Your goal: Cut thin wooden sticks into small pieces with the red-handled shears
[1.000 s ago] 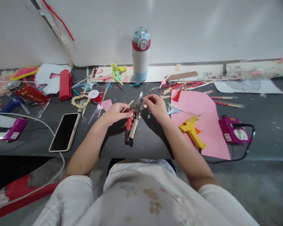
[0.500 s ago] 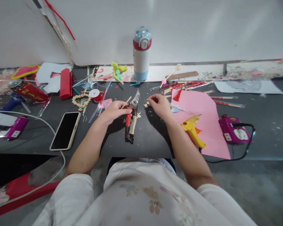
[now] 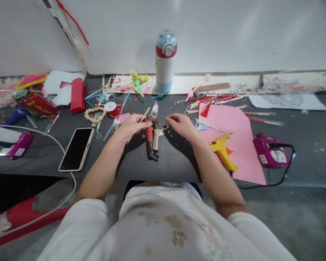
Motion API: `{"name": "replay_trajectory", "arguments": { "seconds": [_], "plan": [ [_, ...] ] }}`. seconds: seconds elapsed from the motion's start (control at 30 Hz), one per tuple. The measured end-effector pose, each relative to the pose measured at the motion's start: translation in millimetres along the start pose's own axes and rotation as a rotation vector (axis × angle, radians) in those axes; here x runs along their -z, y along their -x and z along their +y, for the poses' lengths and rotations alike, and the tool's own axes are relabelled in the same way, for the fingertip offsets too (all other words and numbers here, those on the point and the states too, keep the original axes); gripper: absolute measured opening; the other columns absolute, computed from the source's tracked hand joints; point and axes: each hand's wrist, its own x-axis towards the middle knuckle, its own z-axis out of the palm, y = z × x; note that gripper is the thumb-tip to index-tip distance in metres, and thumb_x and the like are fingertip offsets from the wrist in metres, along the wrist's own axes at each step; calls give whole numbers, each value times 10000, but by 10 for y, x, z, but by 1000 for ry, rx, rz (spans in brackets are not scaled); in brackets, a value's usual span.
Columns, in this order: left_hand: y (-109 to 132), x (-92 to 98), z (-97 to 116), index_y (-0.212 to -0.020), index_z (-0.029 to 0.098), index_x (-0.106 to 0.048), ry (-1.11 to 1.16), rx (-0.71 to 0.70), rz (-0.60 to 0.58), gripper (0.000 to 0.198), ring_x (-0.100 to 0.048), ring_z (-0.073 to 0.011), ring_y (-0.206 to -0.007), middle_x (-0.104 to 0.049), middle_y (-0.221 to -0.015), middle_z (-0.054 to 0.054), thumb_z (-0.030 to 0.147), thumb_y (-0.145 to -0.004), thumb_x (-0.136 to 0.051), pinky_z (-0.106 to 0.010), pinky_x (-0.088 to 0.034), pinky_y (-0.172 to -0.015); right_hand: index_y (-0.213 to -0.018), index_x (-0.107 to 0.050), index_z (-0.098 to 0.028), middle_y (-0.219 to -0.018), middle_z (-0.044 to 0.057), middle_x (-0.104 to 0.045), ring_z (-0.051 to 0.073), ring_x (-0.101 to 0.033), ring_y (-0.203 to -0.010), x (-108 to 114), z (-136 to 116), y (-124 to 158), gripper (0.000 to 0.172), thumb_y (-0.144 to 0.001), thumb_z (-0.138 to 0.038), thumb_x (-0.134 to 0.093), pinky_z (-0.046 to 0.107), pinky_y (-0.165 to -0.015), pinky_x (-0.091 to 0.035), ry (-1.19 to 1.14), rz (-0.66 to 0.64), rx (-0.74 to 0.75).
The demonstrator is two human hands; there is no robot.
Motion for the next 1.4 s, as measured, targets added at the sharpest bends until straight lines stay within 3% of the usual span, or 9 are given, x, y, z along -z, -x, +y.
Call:
{"name": "replay_trajectory", "arguments": {
  "seconds": [0.13,0.33,0.43,0.5,0.6,0.7,0.87,1.13,1.4],
  "plan": [
    [2,-4,-10,-706,128,-572,37,-18,-18,243,-260,-5,-385,-446,-529,57,329,-638,-690,-193,-112,-392,-817,-661,-155,-700,27,-636,123,-540,-634,-98,-102,67,345,-832,-442,-470,256,-615,-401,-63,-155,9],
    [-3,-11,-3,-742,126,-583,89,-18,24,230,-241,-3,-370,-457,-529,54,314,-648,-677,-201,-98,-390,-759,-606,-162,-632,3,-591,106,-529,-563,-219,-189,134,366,-850,-475,-441,239,-571,-395,-138,-256,36],
    [-4,3,7,-712,128,-570,116,-27,59,216,-235,-2,-367,-447,-515,57,296,-639,-686,-203,-88,-390,-802,-624,-160,-651,13,-613,109,-540,-558,-144,-167,108,359,-881,-419,-389,245,-587,-399,-96,-210,8],
    [-3,24,14,-683,130,-556,115,-30,85,214,-228,-1,-365,-433,-497,60,293,-643,-689,-204,-84,-391,-912,-648,-168,-718,26,-646,120,-558,-600,-35,-142,82,351,-892,-362,-358,255,-620,-403,-18,-65,-44],
    [1,69,28,-666,132,-546,122,-35,122,208,-224,-1,-363,-431,-488,58,282,-647,-689,-205,-79,-396,-897,-677,-164,-786,69,-670,183,-594,-756,124,-111,60,356,-881,-349,-373,288,-680,-397,268,54,-94],
    [-1,118,43,-679,128,-559,138,-43,158,184,-225,0,-359,-447,-494,51,264,-646,-678,-204,-79,-396,-885,-690,-168,-897,109,-690,233,-606,-837,177,-89,61,323,-857,-320,-407,312,-692,-397,457,-33,-118],
    [-17,190,46,-632,140,-522,148,-60,199,189,-228,0,-348,-449,-492,48,256,-641,-671,-198,-85,-384,-923,-698,-194,-986,112,-694,258,-616,-901,100,-68,67,319,-839,-307,-412,322,-709,-411,546,-144,-85],
    [-24,263,29,-624,155,-498,166,-75,215,202,-191,-5,-328,-291,-412,96,249,-645,-675,-192,-96,-375,-959,-696,-212,-1024,89,-695,255,-616,-956,74,-84,79,333,-843,-300,-397,325,-756,-429,554,-152,-77],
    [-33,237,40,-605,158,-465,153,-52,217,220,-196,2,-326,-328,-432,87,240,-645,-665,-188,-83,-371,-951,-700,-223,-1016,65,-699,231,-616,-948,81,-113,84,335,-839,-282,-390,310,-769,-432,524,-131,-53]
  ]
}}
